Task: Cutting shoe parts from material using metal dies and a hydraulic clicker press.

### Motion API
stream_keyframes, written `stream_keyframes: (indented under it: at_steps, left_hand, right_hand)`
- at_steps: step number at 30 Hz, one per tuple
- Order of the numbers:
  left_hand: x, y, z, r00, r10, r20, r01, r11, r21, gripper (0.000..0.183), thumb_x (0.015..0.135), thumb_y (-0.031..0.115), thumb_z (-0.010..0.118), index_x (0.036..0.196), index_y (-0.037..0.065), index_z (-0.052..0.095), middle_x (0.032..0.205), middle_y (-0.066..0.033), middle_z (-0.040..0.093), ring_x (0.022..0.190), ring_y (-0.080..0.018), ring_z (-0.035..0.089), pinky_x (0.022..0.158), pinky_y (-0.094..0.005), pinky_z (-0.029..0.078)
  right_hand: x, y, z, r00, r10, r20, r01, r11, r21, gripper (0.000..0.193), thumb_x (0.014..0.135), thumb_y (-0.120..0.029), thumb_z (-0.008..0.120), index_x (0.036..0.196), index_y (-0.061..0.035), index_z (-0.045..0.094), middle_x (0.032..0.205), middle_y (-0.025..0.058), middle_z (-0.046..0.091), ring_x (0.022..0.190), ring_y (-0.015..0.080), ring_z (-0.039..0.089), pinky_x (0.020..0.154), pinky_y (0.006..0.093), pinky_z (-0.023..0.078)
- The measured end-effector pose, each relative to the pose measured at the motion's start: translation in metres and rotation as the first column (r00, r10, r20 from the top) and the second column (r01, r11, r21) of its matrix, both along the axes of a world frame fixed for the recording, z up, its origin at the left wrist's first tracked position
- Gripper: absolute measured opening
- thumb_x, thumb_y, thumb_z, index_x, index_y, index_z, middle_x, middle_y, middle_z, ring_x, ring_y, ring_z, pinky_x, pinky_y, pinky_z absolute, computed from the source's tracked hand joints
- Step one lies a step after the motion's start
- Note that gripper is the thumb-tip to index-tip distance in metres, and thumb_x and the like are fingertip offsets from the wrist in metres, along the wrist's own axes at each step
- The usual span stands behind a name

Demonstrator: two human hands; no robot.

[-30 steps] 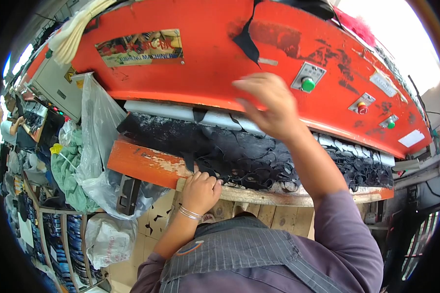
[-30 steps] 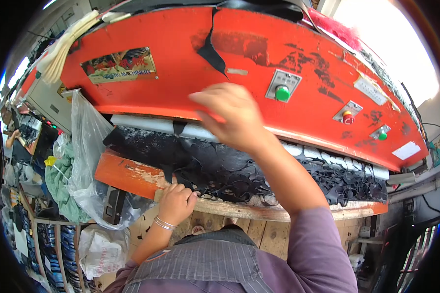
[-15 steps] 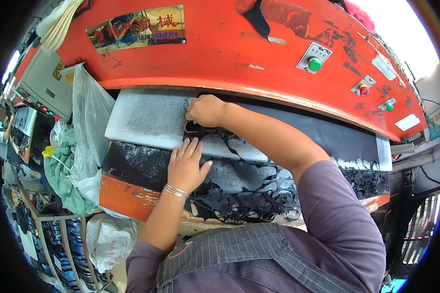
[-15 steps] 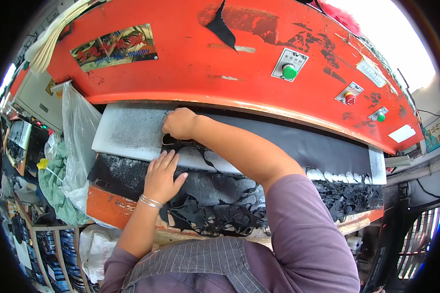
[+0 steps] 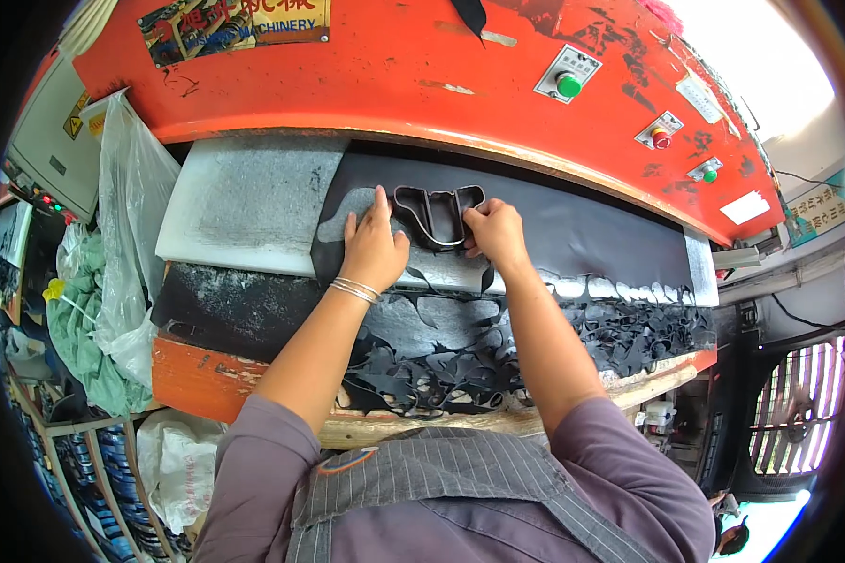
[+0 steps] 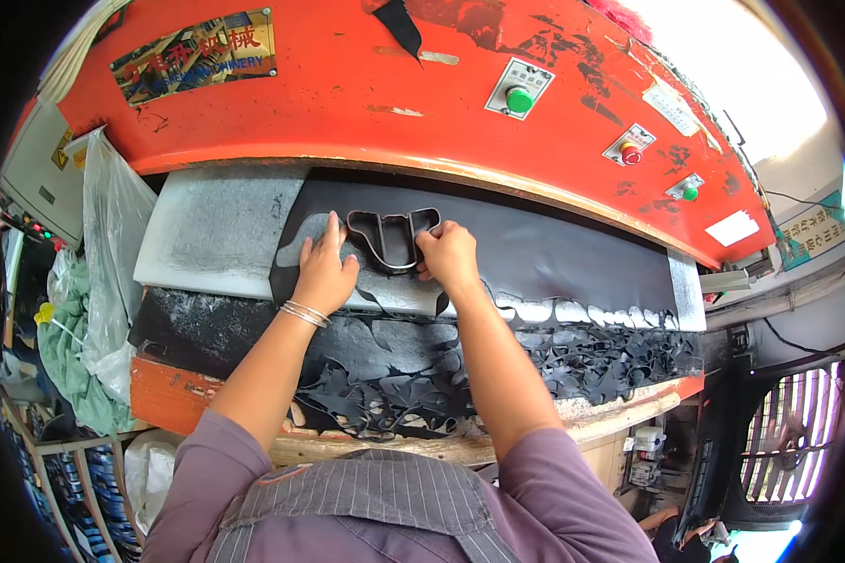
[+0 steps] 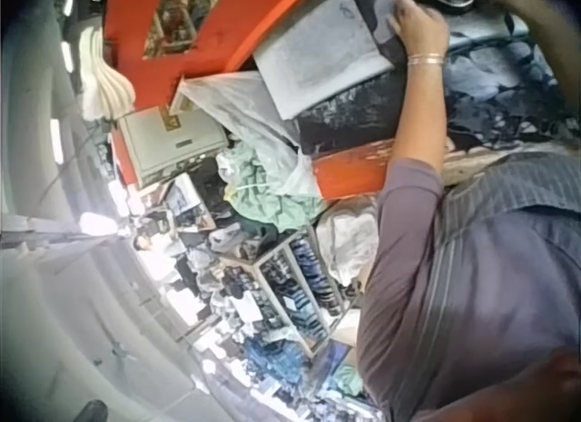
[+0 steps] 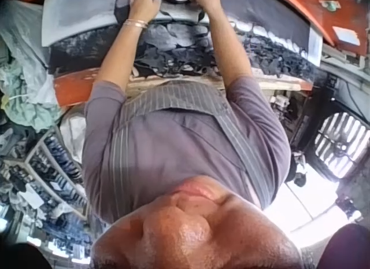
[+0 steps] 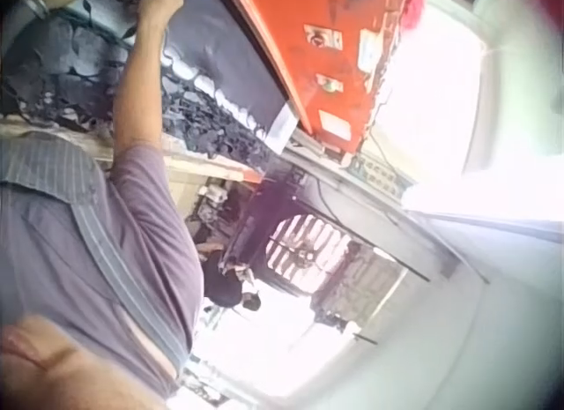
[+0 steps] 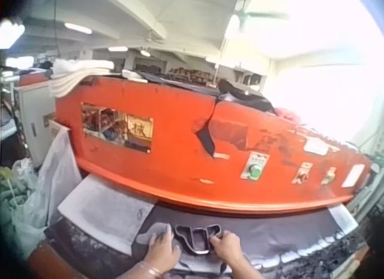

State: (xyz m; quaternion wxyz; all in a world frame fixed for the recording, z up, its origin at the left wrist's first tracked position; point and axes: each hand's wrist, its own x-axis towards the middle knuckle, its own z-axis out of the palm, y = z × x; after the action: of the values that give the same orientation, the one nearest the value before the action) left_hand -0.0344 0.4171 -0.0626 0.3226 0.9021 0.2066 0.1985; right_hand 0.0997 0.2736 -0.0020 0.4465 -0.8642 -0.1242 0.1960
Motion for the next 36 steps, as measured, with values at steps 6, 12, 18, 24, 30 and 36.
stream_keyframes:
  at_steps: [6, 12, 18, 24, 30, 36]
  left_hand:
    - [0.008, -0.007, -0.002, 0.999, 0.018, 0.041, -0.021, 0.997, 0.073, 0.072, 0.083, 0.009, 0.049, 0.145, -0.008, 0.016, 0.135, -0.0126, 0.053, 0.130, -0.0247, 0.043, 0.114, -0.0485, 0.018]
    - [0.005, -0.016, 0.002, 0.997, 0.071, -0.022, -0.069, 0.992, 0.104, 0.069, 0.083, 0.010, 0.048, 0.143, -0.009, 0.019, 0.138, -0.0090, 0.051, 0.133, -0.0214, 0.040, 0.115, -0.0446, 0.019]
    - [0.008, -0.021, 0.007, 0.994, 0.102, -0.039, -0.095, 0.985, 0.145, 0.067, 0.083, 0.009, 0.047, 0.142, -0.010, 0.021, 0.137, -0.0105, 0.053, 0.132, -0.0210, 0.043, 0.115, -0.0419, 0.020]
    - [0.004, -0.024, 0.015, 0.974, 0.205, 0.100, -0.207, 0.978, 0.008, 0.067, 0.081, 0.005, 0.048, 0.143, -0.004, 0.026, 0.135, -0.0153, 0.053, 0.125, -0.0321, 0.048, 0.111, -0.0423, 0.029]
    - [0.010, -0.076, 0.055, 0.901, 0.174, 0.397, -0.040, 0.945, -0.324, 0.019, 0.085, 0.010, 0.061, 0.103, 0.003, 0.064, 0.093, -0.0115, 0.067, 0.082, -0.0232, 0.066, 0.076, -0.0321, 0.052]
    - [0.062, -0.175, 0.193, 0.614, -0.318, 0.723, 0.096, 0.939, 0.331, 0.006, 0.083, 0.007, 0.064, 0.078, 0.003, 0.062, 0.072, -0.0095, 0.059, 0.066, -0.0273, 0.054, 0.062, -0.0363, 0.045]
  right_hand:
    - [-0.012, -0.035, -0.020, 0.756, 0.311, 0.576, -0.207, 0.948, -0.241, 0.078, 0.068, -0.046, 0.081, 0.121, 0.0018, 0.050, 0.131, 0.0295, 0.047, 0.131, 0.0373, 0.039, 0.101, 0.0495, 0.034]
    - [-0.021, -0.033, -0.031, 0.647, 0.386, 0.658, -0.219, 0.920, -0.325, 0.087, 0.061, -0.053, 0.081, 0.125, -0.0027, 0.051, 0.135, 0.0330, 0.041, 0.134, 0.0430, 0.033, 0.109, 0.0510, 0.025]
    - [-0.013, -0.039, -0.037, 0.602, 0.394, 0.694, -0.249, 0.919, -0.306, 0.088, 0.060, -0.055, 0.080, 0.126, -0.0053, 0.052, 0.137, 0.0340, 0.040, 0.131, 0.0444, 0.035, 0.107, 0.0495, 0.028]
    - [-0.022, -0.061, -0.009, 0.658, 0.394, 0.641, -0.258, 0.918, -0.300, 0.098, 0.063, -0.055, 0.078, 0.140, -0.0071, 0.039, 0.139, 0.0337, 0.037, 0.135, 0.0446, 0.030, 0.109, 0.0507, 0.025]
    - [0.061, -0.208, 0.046, 0.343, -0.269, 0.900, -0.234, 0.903, 0.359, 0.050, 0.086, -0.028, 0.069, 0.126, -0.0013, 0.054, 0.131, 0.0154, 0.054, 0.122, 0.0290, 0.050, 0.103, 0.0408, 0.038]
    - [0.183, -0.340, 0.150, 0.045, -0.760, 0.648, 0.261, 0.635, 0.727, 0.064, 0.100, -0.046, 0.036, 0.137, 0.0059, 0.038, 0.144, 0.0294, 0.033, 0.136, 0.0374, 0.031, 0.112, 0.0444, 0.023]
